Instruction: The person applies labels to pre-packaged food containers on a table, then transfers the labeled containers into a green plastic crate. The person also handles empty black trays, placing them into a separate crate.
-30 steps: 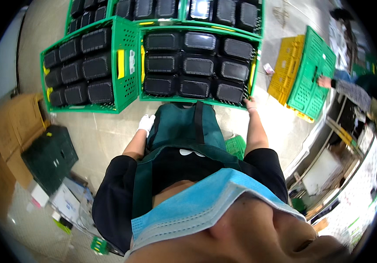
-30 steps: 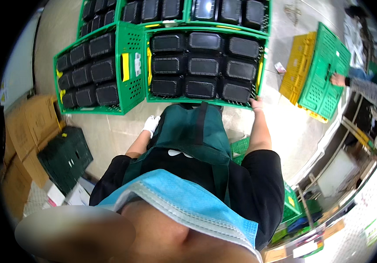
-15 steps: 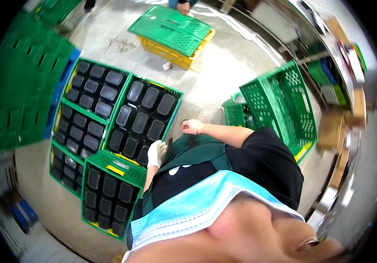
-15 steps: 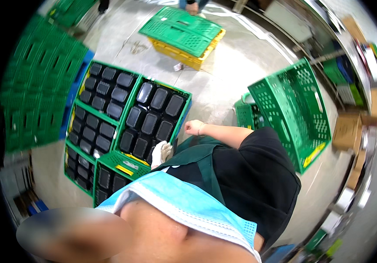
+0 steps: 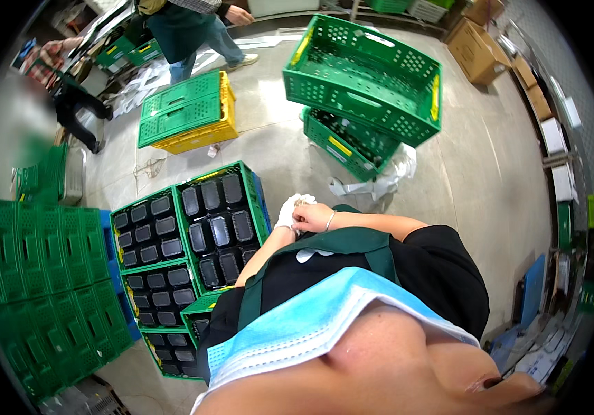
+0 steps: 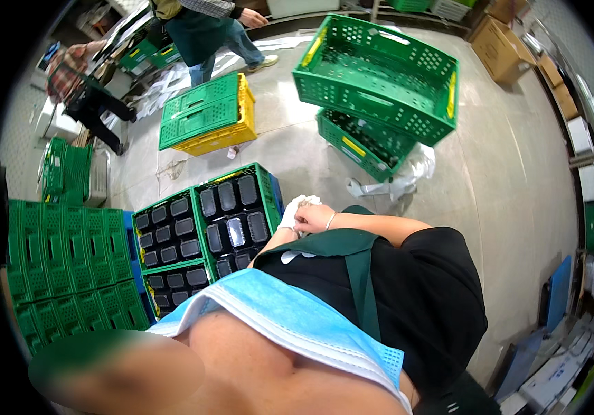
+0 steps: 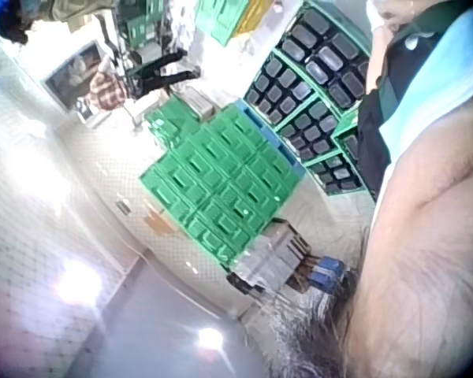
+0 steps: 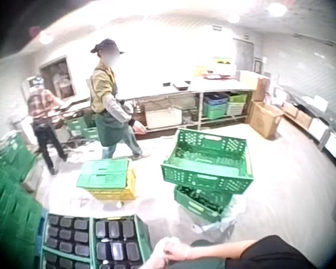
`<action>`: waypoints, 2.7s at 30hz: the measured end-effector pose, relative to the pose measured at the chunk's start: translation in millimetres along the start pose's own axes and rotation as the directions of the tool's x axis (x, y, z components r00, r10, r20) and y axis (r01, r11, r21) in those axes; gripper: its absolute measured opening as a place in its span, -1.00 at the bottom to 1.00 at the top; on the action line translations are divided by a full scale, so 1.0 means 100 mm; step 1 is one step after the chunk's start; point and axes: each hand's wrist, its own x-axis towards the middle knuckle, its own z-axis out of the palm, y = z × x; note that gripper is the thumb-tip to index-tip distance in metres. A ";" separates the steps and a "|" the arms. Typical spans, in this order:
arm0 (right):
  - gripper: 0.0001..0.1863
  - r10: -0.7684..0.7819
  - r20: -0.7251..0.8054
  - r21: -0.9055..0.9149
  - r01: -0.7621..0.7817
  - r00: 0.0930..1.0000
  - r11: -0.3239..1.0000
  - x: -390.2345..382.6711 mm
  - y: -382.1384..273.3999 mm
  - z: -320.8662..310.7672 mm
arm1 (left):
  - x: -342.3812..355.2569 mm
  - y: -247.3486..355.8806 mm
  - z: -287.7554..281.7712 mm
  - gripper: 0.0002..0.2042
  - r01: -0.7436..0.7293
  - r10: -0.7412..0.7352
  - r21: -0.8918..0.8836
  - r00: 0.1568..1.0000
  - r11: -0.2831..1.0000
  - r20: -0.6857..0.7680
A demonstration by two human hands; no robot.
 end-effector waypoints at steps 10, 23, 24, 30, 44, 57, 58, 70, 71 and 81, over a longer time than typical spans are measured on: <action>-0.81 0.147 -0.289 -0.353 -0.248 0.946 0.902 -1.17 0.31 -0.16 | 0.01 -0.88 0.94 -0.79 -0.172 0.027 0.812 0.982 0.558 0.189; -0.79 0.484 -0.540 -0.031 -0.591 0.689 0.806 -4.13 1.71 -0.31 | 0.81 -3.63 2.18 -0.74 -0.037 -0.348 0.882 0.910 0.470 0.224; -0.79 0.451 -0.560 -0.032 -0.562 0.695 0.827 -4.29 1.74 -0.36 | 1.02 -3.90 2.20 -0.74 0.148 -0.351 0.758 0.930 0.635 0.112; -0.77 0.627 -0.578 0.073 -0.733 0.522 0.677 -4.86 2.23 -0.51 | 1.10 -4.18 3.27 -0.88 0.397 -0.414 0.836 0.881 0.380 -0.230; -0.68 0.937 -0.340 0.367 -0.908 0.072 0.203 -6.00 4.78 -2.00 | 2.84 -4.17 5.11 -0.62 -0.484 -0.589 0.858 0.648 0.172 0.483; -0.71 0.653 -0.249 0.563 -0.442 0.715 0.699 -5.50 5.65 -3.54 | 4.62 -4.20 5.04 -0.80 0.006 -0.063 0.959 0.998 -0.285 -0.025; -0.69 0.666 -0.277 0.539 -0.462 0.692 0.704 -5.61 5.79 -3.61 | 4.78 -4.13 4.87 -0.81 0.075 0.098 0.936 0.994 -0.344 -0.043; -0.72 0.832 -0.015 0.398 -0.760 0.555 0.514 -6.69 7.31 -4.29 | 5.78 -3.75 3.62 -0.45 0.462 0.397 0.857 0.848 -0.228 -0.352; -0.75 0.833 -0.051 0.349 -0.771 0.552 0.532 -6.62 7.33 -4.49 | 5.82 -3.89 3.45 -0.61 0.467 0.456 0.878 0.808 -0.108 -0.374; -0.75 0.937 -0.079 0.260 -0.900 0.341 0.349 -6.02 8.65 -6.37 | 6.78 -4.24 3.48 -0.55 0.662 -0.145 0.748 0.746 0.049 -0.650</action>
